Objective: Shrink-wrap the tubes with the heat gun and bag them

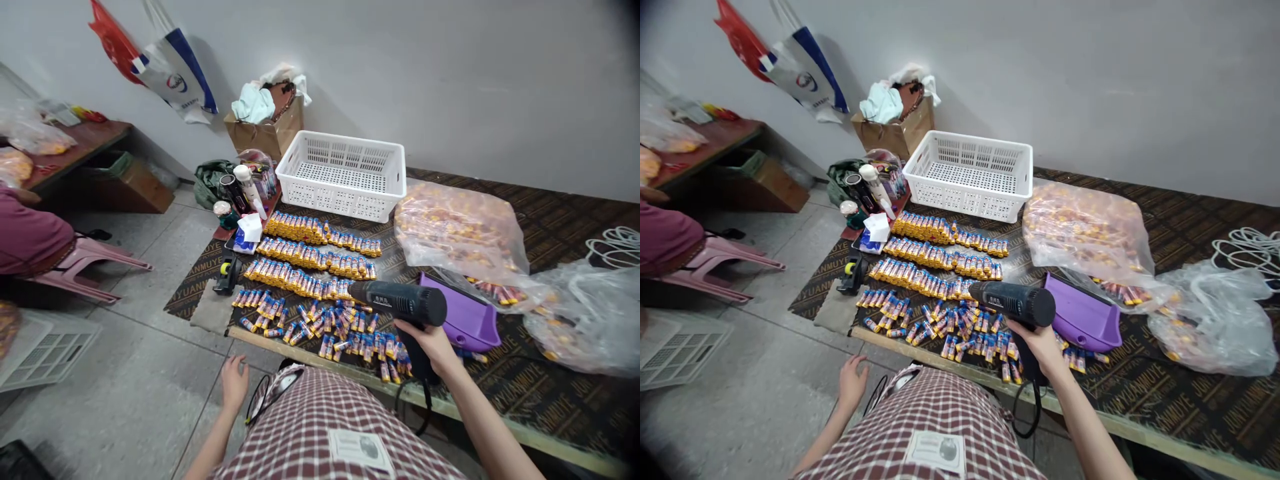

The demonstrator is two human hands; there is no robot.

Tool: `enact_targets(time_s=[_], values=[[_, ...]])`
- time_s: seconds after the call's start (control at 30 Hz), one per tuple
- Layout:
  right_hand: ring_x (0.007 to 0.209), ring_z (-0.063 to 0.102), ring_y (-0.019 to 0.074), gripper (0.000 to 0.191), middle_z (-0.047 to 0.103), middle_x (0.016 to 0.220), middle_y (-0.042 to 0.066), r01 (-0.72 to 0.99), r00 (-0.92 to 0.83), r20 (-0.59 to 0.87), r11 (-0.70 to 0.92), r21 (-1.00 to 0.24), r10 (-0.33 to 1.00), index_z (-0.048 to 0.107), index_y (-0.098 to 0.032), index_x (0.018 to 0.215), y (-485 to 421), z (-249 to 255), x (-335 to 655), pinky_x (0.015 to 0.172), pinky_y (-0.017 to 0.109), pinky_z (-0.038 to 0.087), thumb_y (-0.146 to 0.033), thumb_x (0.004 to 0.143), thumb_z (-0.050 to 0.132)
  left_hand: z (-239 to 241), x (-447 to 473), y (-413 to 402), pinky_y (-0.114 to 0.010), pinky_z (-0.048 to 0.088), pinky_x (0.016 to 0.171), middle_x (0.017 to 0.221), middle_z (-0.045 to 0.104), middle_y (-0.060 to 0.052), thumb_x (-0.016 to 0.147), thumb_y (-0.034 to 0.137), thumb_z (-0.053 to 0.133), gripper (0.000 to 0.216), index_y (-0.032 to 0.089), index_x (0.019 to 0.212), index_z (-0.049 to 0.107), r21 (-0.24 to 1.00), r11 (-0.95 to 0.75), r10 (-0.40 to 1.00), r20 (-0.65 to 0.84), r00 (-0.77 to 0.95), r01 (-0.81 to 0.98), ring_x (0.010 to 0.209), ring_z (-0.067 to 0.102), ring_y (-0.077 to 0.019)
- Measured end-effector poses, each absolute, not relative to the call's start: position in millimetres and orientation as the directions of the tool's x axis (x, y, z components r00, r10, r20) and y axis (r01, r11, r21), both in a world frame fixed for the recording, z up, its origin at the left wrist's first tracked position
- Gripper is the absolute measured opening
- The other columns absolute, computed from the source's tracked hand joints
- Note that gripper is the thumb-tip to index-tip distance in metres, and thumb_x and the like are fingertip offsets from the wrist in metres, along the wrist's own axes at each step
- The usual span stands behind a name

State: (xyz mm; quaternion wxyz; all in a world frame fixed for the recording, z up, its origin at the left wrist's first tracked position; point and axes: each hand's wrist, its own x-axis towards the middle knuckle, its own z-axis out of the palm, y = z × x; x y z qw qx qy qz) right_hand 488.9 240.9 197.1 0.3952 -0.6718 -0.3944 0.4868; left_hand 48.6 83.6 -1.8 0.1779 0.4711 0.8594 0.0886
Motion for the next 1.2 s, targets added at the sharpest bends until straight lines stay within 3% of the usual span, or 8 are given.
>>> enact_targets(time_s=[0.17,0.43,0.7,0.93,1.2], values=[[0.086,0.063,0.0260,0.045,0.071,0.093,0.007,0.188,0.203,-0.317,-0.355,-0.916,0.926,0.068,-0.017,0.091,249.0,199.7,461.5,0.079,0.041,0.050,-0.039,0.054,0.079,-4.0,26.0,88.8,-0.036,0.036,0.100,0.120,0.054,-0.015,0.080,0.019,0.044,0.032,0.010,0.105,0.062,0.320,0.569,0.822,-0.250,-0.512,0.757,0.114,0.047,-0.0253],[0.073,0.063,0.0232,0.033,0.070,0.078,0.005,0.191,0.112,-0.368,-0.384,-0.903,0.923,0.068,-0.017,0.082,257.3,203.4,418.2,0.068,0.035,0.052,-0.039,0.058,0.077,-14.7,-10.6,84.7,-0.033,0.036,0.099,0.119,0.055,-0.014,0.079,0.017,0.044,0.032,0.012,0.106,0.061,0.300,0.600,0.799,-0.277,-0.534,0.741,0.116,0.047,-0.0234],[0.085,0.063,0.0264,0.046,0.070,0.091,0.008,0.230,0.103,-0.348,-0.362,-0.903,0.932,0.068,-0.016,0.093,266.4,202.7,382.0,0.076,0.040,0.051,-0.039,0.055,0.078,-20.1,-37.2,84.0,-0.032,0.037,0.098,0.118,0.056,-0.014,0.078,0.016,0.045,0.032,0.011,0.105,0.061,0.278,0.615,0.785,-0.299,-0.542,0.738,0.116,0.048,-0.0235],[0.095,0.061,0.0284,0.050,0.071,0.090,0.007,0.307,0.078,-0.295,-0.305,-0.902,0.952,0.067,-0.017,0.098,277.6,210.9,350.9,0.087,0.044,0.046,-0.041,0.055,0.077,-22.5,-57.0,82.1,-0.033,0.038,0.097,0.113,0.057,-0.013,0.080,0.016,0.044,0.032,0.011,0.106,0.061,0.258,0.624,0.774,-0.328,-0.541,0.737,0.111,0.050,-0.0238],[0.092,0.062,0.0283,0.050,0.071,0.088,0.008,0.319,-0.006,-0.285,-0.268,-0.909,0.959,0.067,-0.017,0.100,295.1,216.1,313.7,0.085,0.045,0.048,-0.042,0.058,0.076,-28.9,-74.7,75.4,-0.030,0.037,0.097,0.116,0.057,-0.013,0.080,0.015,0.044,0.032,0.012,0.106,0.061,0.209,0.672,0.724,-0.383,-0.573,0.710,0.114,0.050,-0.0226]])
